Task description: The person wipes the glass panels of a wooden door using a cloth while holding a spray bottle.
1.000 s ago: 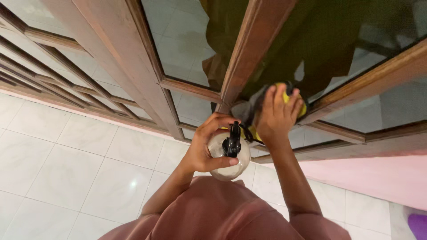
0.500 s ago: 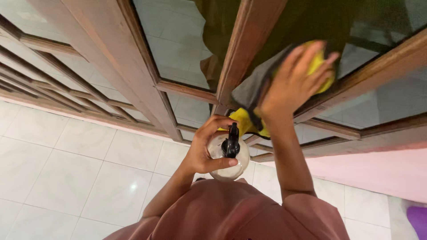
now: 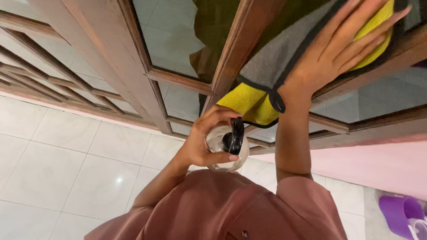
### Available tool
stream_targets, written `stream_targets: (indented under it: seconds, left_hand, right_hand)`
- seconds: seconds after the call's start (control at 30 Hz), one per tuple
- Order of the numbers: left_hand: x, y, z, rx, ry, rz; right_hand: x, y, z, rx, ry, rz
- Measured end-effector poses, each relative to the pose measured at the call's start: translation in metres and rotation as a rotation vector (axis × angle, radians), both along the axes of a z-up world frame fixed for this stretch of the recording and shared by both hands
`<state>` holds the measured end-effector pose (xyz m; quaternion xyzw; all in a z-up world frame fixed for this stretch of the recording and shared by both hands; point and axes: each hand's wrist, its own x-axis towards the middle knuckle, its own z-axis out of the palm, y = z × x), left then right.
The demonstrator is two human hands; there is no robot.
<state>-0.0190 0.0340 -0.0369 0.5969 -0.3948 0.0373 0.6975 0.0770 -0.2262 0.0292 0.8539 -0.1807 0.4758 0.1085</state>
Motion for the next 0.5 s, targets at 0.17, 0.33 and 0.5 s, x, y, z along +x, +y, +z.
stream_targets:
  seconds: [0.17,0.33,0.5]
  left_hand:
    - [0.003,0.005,-0.004,-0.005,-0.003,0.030]
    - [0.007,0.007,-0.007,-0.010,0.001,0.039]
    - [0.012,0.008,-0.004,0.001,-0.029,0.005]
  right_hand:
    - [-0.003,0.043,-0.012,-0.243,-0.059,0.398]
    - [-0.048,0.034,-0.116,-0.354,0.328,0.464]
    - [-0.061,-0.003,-0.127,-0.065,0.209,0.394]
